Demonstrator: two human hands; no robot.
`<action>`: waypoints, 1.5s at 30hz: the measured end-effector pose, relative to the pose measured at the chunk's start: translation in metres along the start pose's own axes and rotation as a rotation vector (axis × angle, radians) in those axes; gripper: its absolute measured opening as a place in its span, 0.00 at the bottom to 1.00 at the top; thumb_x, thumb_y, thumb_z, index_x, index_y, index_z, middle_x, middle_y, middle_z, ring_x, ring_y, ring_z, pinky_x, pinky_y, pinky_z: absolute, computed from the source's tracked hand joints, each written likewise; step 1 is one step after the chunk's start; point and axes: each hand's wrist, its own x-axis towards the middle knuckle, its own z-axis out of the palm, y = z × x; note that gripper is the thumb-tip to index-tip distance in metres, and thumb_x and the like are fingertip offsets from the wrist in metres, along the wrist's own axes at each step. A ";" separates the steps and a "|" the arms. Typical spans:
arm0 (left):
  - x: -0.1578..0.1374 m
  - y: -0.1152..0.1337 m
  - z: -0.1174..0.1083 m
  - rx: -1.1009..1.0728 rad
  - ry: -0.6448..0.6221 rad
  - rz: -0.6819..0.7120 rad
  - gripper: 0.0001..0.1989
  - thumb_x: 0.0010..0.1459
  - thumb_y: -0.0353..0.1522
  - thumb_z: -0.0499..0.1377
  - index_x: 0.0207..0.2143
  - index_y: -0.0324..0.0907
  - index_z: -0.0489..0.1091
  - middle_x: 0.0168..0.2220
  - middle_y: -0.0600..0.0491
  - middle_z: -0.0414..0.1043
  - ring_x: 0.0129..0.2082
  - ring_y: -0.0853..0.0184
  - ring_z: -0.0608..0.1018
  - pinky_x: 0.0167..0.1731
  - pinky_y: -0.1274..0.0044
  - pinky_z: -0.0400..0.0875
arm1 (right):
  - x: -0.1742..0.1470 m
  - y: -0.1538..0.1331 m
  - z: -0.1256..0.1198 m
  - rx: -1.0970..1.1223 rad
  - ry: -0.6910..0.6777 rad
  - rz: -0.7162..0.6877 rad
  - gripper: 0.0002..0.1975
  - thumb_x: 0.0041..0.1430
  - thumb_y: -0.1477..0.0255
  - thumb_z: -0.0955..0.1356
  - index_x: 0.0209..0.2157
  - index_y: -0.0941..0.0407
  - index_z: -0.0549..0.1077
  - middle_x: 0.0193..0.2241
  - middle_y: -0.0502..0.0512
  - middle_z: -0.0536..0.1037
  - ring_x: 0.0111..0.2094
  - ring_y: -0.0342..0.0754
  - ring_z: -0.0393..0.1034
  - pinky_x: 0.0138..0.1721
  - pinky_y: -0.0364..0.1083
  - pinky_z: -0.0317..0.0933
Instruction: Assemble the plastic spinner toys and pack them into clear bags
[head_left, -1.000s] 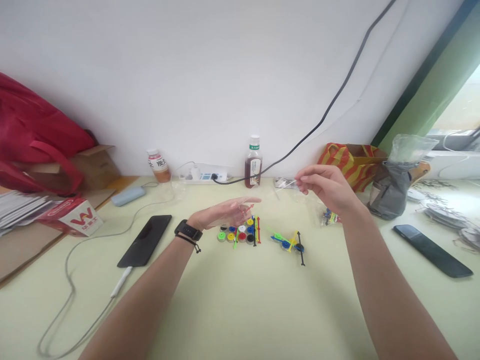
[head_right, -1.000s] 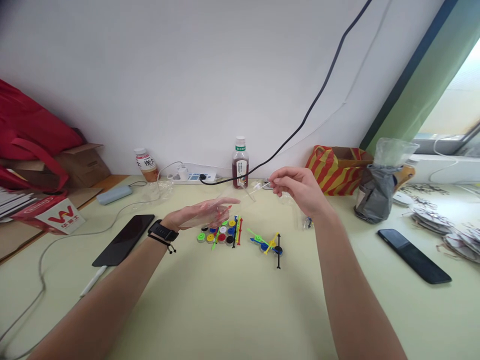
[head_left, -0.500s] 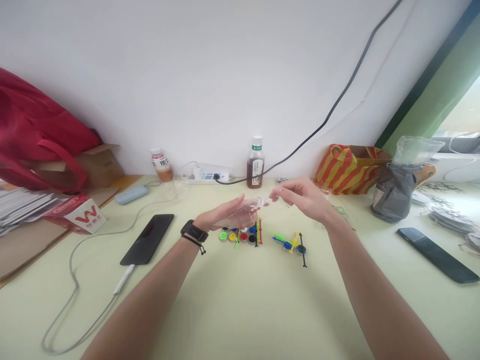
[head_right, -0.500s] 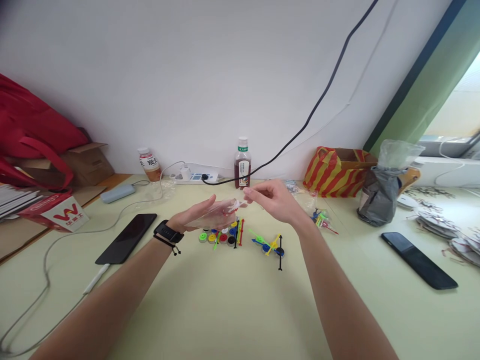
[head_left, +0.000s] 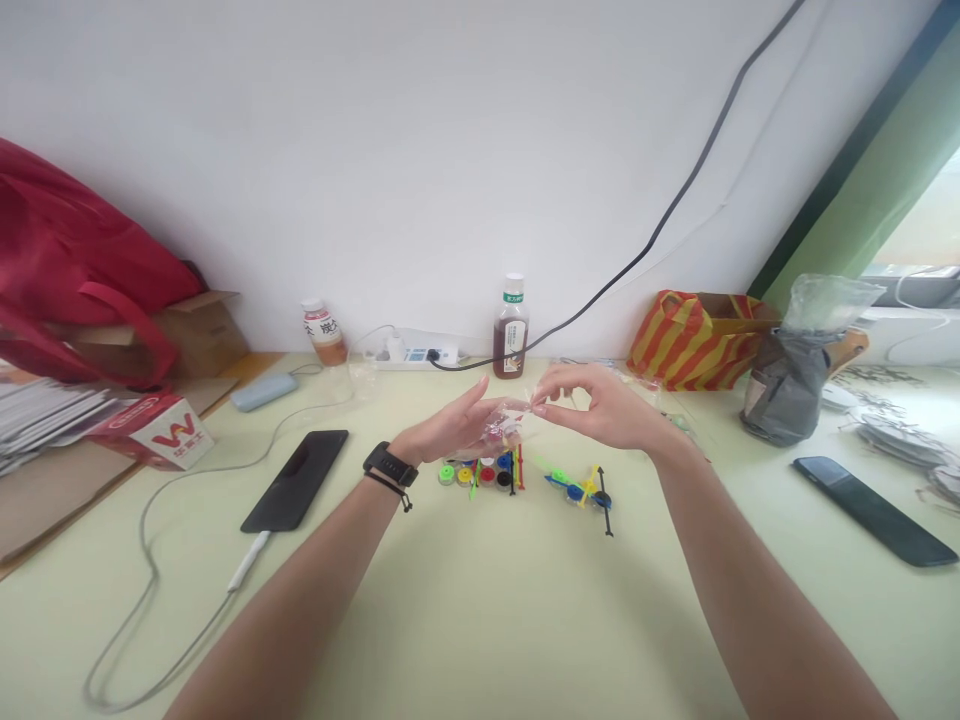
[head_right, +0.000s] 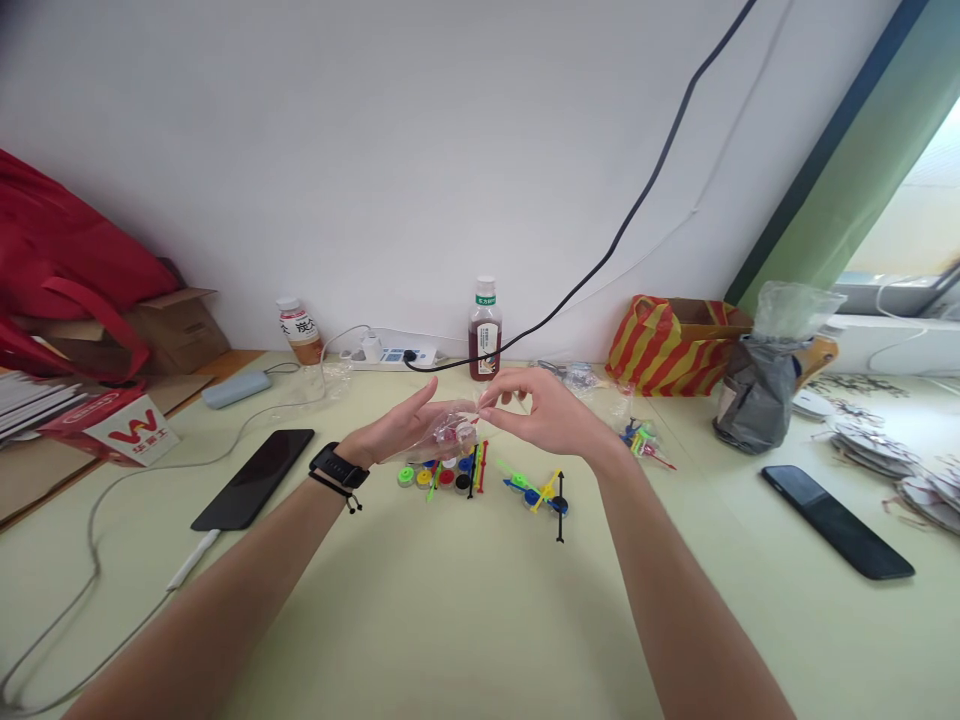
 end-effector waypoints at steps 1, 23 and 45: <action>0.000 -0.001 -0.001 -0.025 0.001 -0.031 0.44 0.64 0.64 0.38 0.61 0.42 0.70 0.41 0.43 0.77 0.33 0.61 0.76 0.35 0.73 0.68 | 0.000 0.000 -0.001 0.024 0.010 0.000 0.06 0.62 0.69 0.70 0.36 0.52 0.80 0.38 0.53 0.82 0.40 0.50 0.73 0.44 0.47 0.64; 0.023 -0.015 0.005 0.009 0.528 0.196 0.24 0.61 0.48 0.66 0.48 0.39 0.71 0.45 0.42 0.79 0.40 0.62 0.83 0.45 0.69 0.78 | -0.006 0.067 -0.002 -0.183 -0.086 0.367 0.11 0.66 0.66 0.66 0.47 0.53 0.75 0.46 0.58 0.80 0.42 0.53 0.74 0.42 0.48 0.66; 0.025 -0.020 0.001 0.115 0.551 0.110 0.26 0.61 0.51 0.64 0.45 0.36 0.76 0.44 0.41 0.80 0.30 0.67 0.81 0.32 0.74 0.76 | -0.010 0.076 -0.011 -0.083 -0.064 0.477 0.10 0.63 0.73 0.67 0.44 0.57 0.78 0.38 0.59 0.85 0.37 0.53 0.81 0.36 0.47 0.72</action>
